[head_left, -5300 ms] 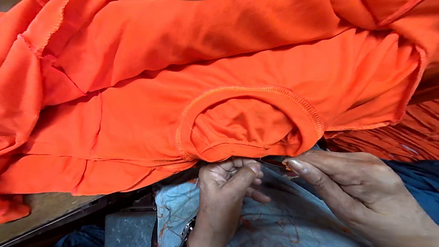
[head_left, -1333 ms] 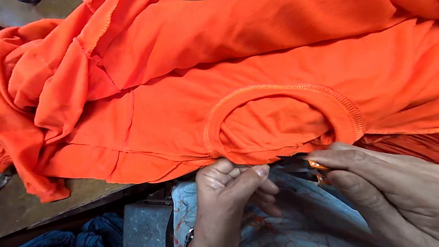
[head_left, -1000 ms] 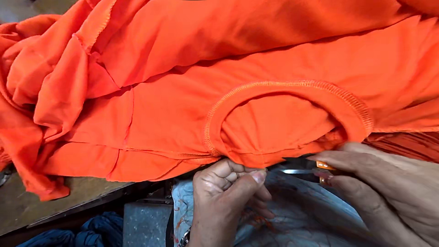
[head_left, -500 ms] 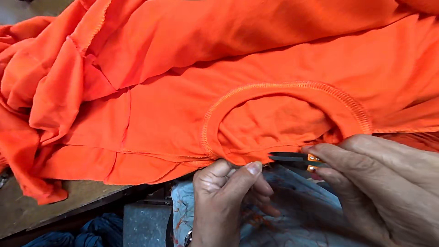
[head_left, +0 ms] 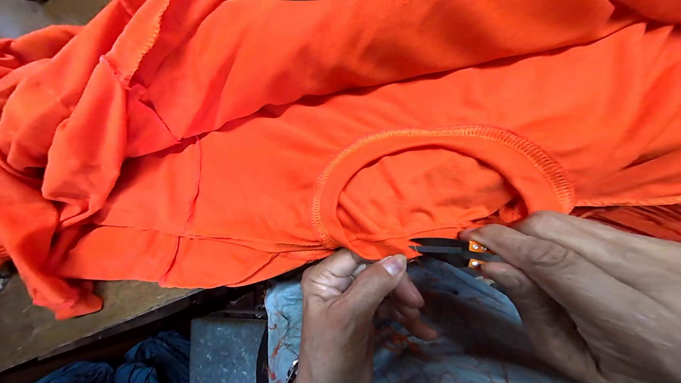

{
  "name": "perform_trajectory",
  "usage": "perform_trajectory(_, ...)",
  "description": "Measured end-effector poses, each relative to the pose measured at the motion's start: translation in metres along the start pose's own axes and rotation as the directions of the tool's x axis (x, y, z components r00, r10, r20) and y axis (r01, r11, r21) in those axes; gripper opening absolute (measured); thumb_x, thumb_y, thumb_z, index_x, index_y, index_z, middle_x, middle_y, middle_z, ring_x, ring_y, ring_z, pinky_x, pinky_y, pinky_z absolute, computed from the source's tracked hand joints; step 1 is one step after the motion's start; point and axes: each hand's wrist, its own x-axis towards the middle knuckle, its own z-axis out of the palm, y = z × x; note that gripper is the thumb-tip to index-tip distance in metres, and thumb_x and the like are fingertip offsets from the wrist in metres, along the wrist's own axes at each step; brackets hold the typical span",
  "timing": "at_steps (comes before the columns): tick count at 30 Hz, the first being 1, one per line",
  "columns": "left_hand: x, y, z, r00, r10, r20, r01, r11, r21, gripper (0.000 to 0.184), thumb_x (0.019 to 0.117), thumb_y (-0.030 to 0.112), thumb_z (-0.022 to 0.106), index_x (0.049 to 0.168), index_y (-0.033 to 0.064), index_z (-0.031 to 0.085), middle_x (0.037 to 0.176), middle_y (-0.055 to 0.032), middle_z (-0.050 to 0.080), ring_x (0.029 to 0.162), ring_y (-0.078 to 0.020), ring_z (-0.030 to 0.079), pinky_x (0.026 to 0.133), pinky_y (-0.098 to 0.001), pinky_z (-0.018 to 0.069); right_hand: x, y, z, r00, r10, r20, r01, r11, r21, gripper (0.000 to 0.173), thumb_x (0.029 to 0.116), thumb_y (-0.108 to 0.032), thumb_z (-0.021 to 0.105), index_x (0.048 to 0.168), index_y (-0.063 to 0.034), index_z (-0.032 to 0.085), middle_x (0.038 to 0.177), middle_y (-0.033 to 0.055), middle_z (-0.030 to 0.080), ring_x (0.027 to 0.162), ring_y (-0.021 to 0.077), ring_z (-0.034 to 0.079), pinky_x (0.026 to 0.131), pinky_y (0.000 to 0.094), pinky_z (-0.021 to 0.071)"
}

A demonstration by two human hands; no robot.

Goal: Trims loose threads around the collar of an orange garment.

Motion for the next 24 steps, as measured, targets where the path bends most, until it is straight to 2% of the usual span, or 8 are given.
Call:
perform_trajectory(7, 0.000, -0.002, -0.001, 1.000, -0.013, -0.008, 0.013, 1.000, -0.007, 0.015, 0.0994, 0.007, 0.062, 0.092, -0.0033, 0.070, 0.072, -0.0160, 0.068, 0.060, -0.0203, 0.071, 0.058, -0.0353, 0.0628, 0.001, 0.004, 0.000, 0.999, -0.020, 0.030, 0.017, 0.997, 0.072, 0.030, 0.1075, -0.026, 0.044, 0.109, -0.0050, 0.066, 0.080, 0.0064, 0.056, 0.069, 0.0189, 0.055, 0.057, 0.0343, 0.0416)
perform_trajectory(10, 0.000, -0.001, 0.000, 0.999, -0.002, -0.037, 0.003, 1.000, 0.011, 0.015, 0.0986, 0.007, 0.064, 0.090, -0.0031, 0.070, 0.071, -0.0157, 0.069, 0.060, -0.0191, 0.071, 0.057, -0.0343, 0.0626, 0.001, 0.012, -0.006, 0.994, -0.054, 0.092, 0.025, 0.958, 0.286, 0.031, 0.1081, -0.030, 0.045, 0.101, -0.0110, 0.069, 0.079, 0.0005, 0.059, 0.071, 0.0095, 0.055, 0.060, 0.0260, 0.0431)
perform_trajectory(13, -0.002, 0.000, -0.001, 0.998, 0.055, -0.039, -0.051, 0.996, 0.078, 0.015, 0.0983, 0.008, 0.065, 0.090, -0.0035, 0.071, 0.070, -0.0157, 0.068, 0.060, -0.0170, 0.069, 0.058, -0.0309, 0.0610, -0.001, 0.015, -0.011, 0.985, -0.077, 0.157, 0.006, 0.913, 0.408, 0.037, 0.1100, -0.034, 0.040, 0.103, -0.0127, 0.069, 0.082, -0.0013, 0.062, 0.073, 0.0057, 0.056, 0.063, 0.0229, 0.0447)
perform_trajectory(15, -0.003, 0.001, -0.003, 0.996, 0.089, -0.018, -0.086, 0.987, 0.136, 0.015, 0.0993, 0.007, 0.063, 0.092, -0.0051, 0.070, 0.070, -0.0173, 0.068, 0.059, -0.0200, 0.070, 0.057, -0.0338, 0.0623, -0.004, 0.011, -0.009, 0.994, 0.013, 0.111, -0.046, 0.952, 0.304, 0.038, 0.1079, -0.045, 0.043, 0.110, -0.0134, 0.065, 0.086, -0.0006, 0.060, 0.075, 0.0060, 0.057, 0.064, 0.0236, 0.0458)
perform_trajectory(17, -0.004, 0.003, -0.003, 0.993, 0.119, -0.002, -0.117, 0.976, 0.181, 0.016, 0.1000, 0.005, 0.062, 0.093, -0.0065, 0.068, 0.069, -0.0180, 0.068, 0.058, -0.0216, 0.070, 0.058, -0.0356, 0.0630, -0.004, 0.008, 0.003, 0.997, 0.075, -0.023, -0.071, 0.987, 0.145, 0.046, 0.0993, -0.054, 0.058, 0.114, -0.0104, 0.063, 0.085, 0.0036, 0.058, 0.073, 0.0120, 0.056, 0.062, 0.0282, 0.0450)
perform_trajectory(19, -0.005, 0.004, -0.003, 0.988, 0.155, 0.022, -0.156, 0.960, 0.232, 0.015, 0.1003, 0.005, 0.061, 0.094, -0.0073, 0.068, 0.070, -0.0180, 0.068, 0.059, -0.0218, 0.071, 0.058, -0.0368, 0.0637, 0.001, 0.005, 0.017, 0.990, 0.056, -0.126, -0.056, 0.998, 0.005, 0.038, 0.0975, -0.038, 0.064, 0.112, -0.0027, 0.063, 0.082, 0.0108, 0.059, 0.070, 0.0221, 0.057, 0.057, 0.0364, 0.0441)
perform_trajectory(22, -0.005, 0.008, 0.000, 0.935, 0.338, 0.108, -0.347, 0.806, 0.479, 0.013, 0.0988, 0.003, 0.063, 0.099, -0.0061, 0.071, 0.074, -0.0137, 0.071, 0.061, -0.0189, 0.071, 0.059, -0.0346, 0.0641, 0.012, 0.008, 0.022, 0.980, 0.028, -0.196, -0.026, 1.000, 0.014, 0.021, 0.0970, -0.015, 0.059, 0.104, 0.0019, 0.069, 0.079, 0.0125, 0.061, 0.069, 0.0228, 0.058, 0.057, 0.0358, 0.0440)
perform_trajectory(24, -0.002, 0.011, 0.000, 0.797, 0.565, 0.215, -0.528, 0.476, 0.703, 0.014, 0.0909, 0.003, 0.071, 0.104, 0.0016, 0.072, 0.083, -0.0050, 0.072, 0.067, -0.0142, 0.071, 0.060, -0.0299, 0.0642, 0.019, 0.011, 0.015, 0.986, 0.051, -0.161, -0.037, 0.995, 0.089, 0.022, 0.0974, -0.013, 0.054, 0.101, 0.0018, 0.070, 0.080, 0.0104, 0.063, 0.070, 0.0184, 0.059, 0.058, 0.0325, 0.0459)
